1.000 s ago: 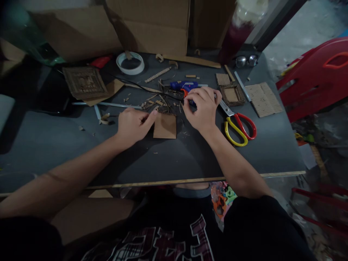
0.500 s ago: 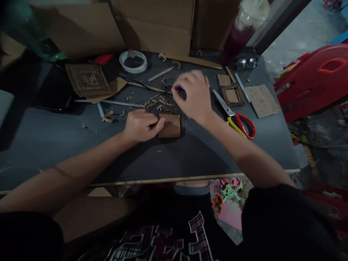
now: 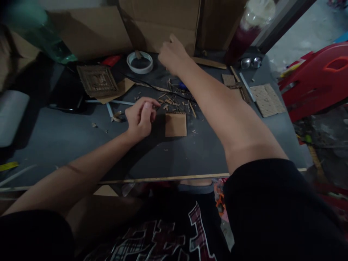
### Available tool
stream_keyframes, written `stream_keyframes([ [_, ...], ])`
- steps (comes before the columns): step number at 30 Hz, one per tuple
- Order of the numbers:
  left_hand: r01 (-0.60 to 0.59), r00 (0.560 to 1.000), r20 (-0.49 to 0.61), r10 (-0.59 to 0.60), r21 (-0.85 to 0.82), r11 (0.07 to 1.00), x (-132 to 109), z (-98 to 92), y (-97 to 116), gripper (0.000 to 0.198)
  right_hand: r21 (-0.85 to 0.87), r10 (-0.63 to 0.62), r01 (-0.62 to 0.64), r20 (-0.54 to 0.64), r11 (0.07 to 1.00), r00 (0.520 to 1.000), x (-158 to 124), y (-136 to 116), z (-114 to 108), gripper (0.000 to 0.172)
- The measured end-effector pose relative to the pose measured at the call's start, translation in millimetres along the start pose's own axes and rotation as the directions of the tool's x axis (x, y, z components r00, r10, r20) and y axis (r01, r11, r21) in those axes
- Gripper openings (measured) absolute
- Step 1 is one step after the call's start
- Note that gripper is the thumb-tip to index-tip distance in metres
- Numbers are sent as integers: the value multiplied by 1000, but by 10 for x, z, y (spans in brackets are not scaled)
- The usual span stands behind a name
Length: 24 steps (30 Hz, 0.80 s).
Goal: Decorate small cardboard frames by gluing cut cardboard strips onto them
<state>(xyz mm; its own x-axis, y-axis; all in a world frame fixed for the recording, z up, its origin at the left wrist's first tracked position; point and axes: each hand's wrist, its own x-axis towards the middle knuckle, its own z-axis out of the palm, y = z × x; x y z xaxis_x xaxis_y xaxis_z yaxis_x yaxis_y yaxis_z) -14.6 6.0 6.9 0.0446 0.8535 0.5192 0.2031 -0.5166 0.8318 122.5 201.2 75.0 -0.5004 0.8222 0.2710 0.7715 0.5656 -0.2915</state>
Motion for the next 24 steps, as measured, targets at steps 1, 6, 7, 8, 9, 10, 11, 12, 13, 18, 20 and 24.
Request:
stream_keyframes([
  [1,25,997,-70,-30,-73,997,16,26,-26,41,-38,-24,23,-25,999,999,-45,-14,-83,32],
  [6,-113,936,-341,85,-63,992,85,101,-114,46,-211,-3,-74,-346,975,938,-571,-152,-551,18],
  [7,-89,937,-337,87,9,996,87,94,-117,48,-211,1,-86,-374,974,927,-746,-189,-602,17],
  [8,-64,946,-312,84,73,995,85,82,-116,48,-204,-42,-39,-377,978,925,-941,-226,-627,17],
  [9,-70,955,-278,102,125,990,83,66,-112,48,-205,-117,43,-362,978,925,-1147,-260,-625,19],
  [10,-102,962,-234,140,167,981,80,48,-107,46,-210,-162,85,-378,974,912,-1356,-289,-599,22],
  [11,-144,968,-174,180,200,969,78,30,-101,44,-199,-196,123,-405,972,893,-1561,-314,-551,23],
  [12,-184,971,-107,212,230,956,78,14,-93,40,-165,-189,133,-395,977,899,-1752,-332,-486,22],
  [13,-215,972,-40,232,257,942,78,1,-83,36,-127,-185,148,-378,981,907,-1921,-343,-411,20],
  [18,-298,952,144,269,260,918,56,-16,-8,35,-5,-98,105,-419,994,903,-2323,-311,-58,10],
  [20,-290,953,168,251,280,915,42,-12,12,43,42,-83,112,-431,993,898,-2318,-284,14,10],
  [24,-201,974,178,143,372,906,48,-2,-22,39,105,-53,103,-397,989,916,-2273,-255,50,13],
])
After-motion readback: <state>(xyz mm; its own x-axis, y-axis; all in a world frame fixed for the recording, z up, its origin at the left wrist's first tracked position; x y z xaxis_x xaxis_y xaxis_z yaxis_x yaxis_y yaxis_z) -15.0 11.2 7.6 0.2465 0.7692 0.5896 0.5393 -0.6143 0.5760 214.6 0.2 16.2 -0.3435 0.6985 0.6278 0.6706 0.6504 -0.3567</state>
